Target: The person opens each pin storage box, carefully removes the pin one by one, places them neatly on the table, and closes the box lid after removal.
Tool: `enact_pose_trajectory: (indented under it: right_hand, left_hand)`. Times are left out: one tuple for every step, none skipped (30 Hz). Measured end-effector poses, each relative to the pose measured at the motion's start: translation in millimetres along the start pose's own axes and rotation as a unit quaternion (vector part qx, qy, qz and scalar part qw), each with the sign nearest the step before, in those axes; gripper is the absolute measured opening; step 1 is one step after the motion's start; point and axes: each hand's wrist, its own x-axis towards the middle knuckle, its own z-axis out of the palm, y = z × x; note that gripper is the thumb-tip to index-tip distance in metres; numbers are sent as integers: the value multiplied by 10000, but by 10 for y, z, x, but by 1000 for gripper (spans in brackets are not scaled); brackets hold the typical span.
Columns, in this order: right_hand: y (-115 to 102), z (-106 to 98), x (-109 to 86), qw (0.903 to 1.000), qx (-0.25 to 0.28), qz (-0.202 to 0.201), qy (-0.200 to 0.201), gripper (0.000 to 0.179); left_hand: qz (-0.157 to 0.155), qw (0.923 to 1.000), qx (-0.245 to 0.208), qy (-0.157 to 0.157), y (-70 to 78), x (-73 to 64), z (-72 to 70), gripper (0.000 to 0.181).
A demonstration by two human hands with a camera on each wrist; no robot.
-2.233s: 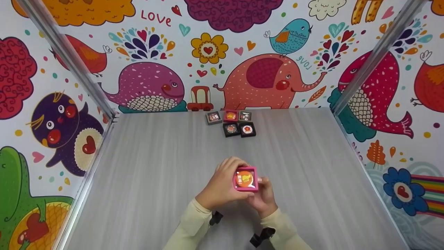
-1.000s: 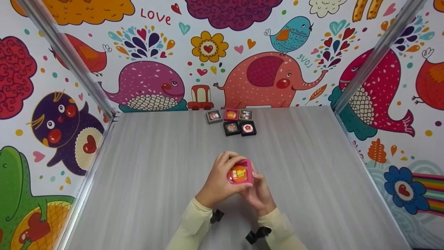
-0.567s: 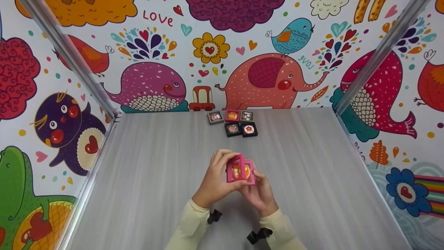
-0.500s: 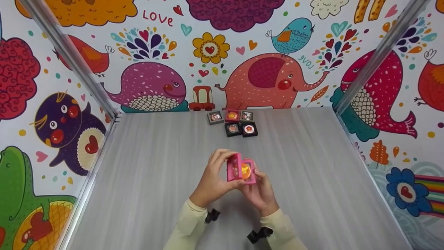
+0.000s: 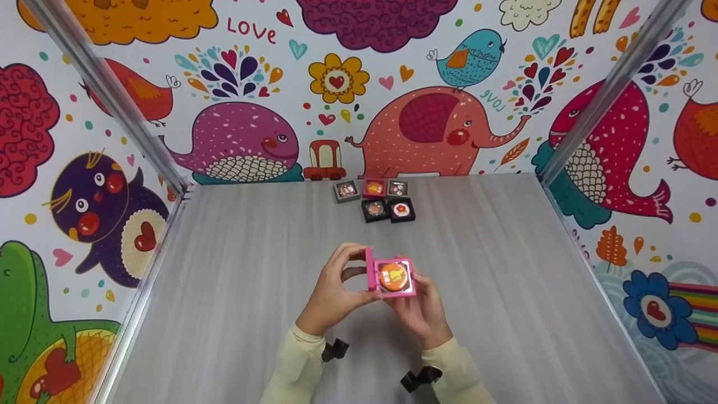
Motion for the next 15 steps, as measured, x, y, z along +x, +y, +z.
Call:
enact_pose_trajectory:
  right_hand:
    - [2, -2, 0, 10000, 36, -3, 37, 54]
    - [4, -2, 0, 10000, 60, -10, 57, 55]
    - [4, -1, 0, 10000, 71, -14, 66, 58]
    - [3, 1, 2, 9999, 76, -20, 70, 62]
    - [2, 5, 4, 9999, 73, -20, 70, 67]
    - [-2, 9, 5, 10000, 34, -16, 87, 71]
    - [-10, 15, 5, 9999, -35, -14, 121, 74]
    - [-23, 26, 5, 9997, -176, -15, 184, 73]
    - [-44, 36, 9, 9988, -423, -21, 239, 70]
    - [-72, 52, 19, 9966, -773, -45, 272, 64]
    - [-108, 73, 28, 9921, -1220, -81, 283, 57]
    - [-150, 99, 39, 9836, -1774, -163, 271, 49]
    - [-200, 130, 49, 9698, -2413, -272, 244, 44]
    - [-252, 167, 58, 9480, -3152, -396, 199, 40]
    - [-304, 209, 68, 9170, -3949, -553, 99, 38]
  left_hand:
    - [-21, 10000, -58, 23, -4, -4, 1, 74]
    - [-37, 9999, -96, 55, -8, -9, 3, 74]
    - [-48, 9999, -122, 90, -10, -13, 5, 74]
    - [-52, 9998, -139, 122, -14, -18, 7, 75]
    - [-54, 9998, -132, 150, -16, -21, 8, 75]
    - [-65, 9998, -118, 175, -19, -26, 10, 76]
    - [-78, 9997, -124, 190, -22, -28, 10, 76]
    - [-87, 9997, -130, 199, -26, -32, 10, 76]
    - [-101, 9996, -142, 206, -29, -35, 8, 76]
    - [-121, 9996, -147, 216, -34, -38, 5, 76]
    - [-134, 9995, -163, 219, -44, -40, 1, 76]
    - [-155, 9995, -185, 226, -53, -45, -5, 76]
    - [-173, 9994, -207, 228, -61, -49, -12, 76]
    - [-184, 9993, -228, 232, -69, -55, -19, 76]
    - [-192, 9992, -247, 236, -75, -62, -27, 76]
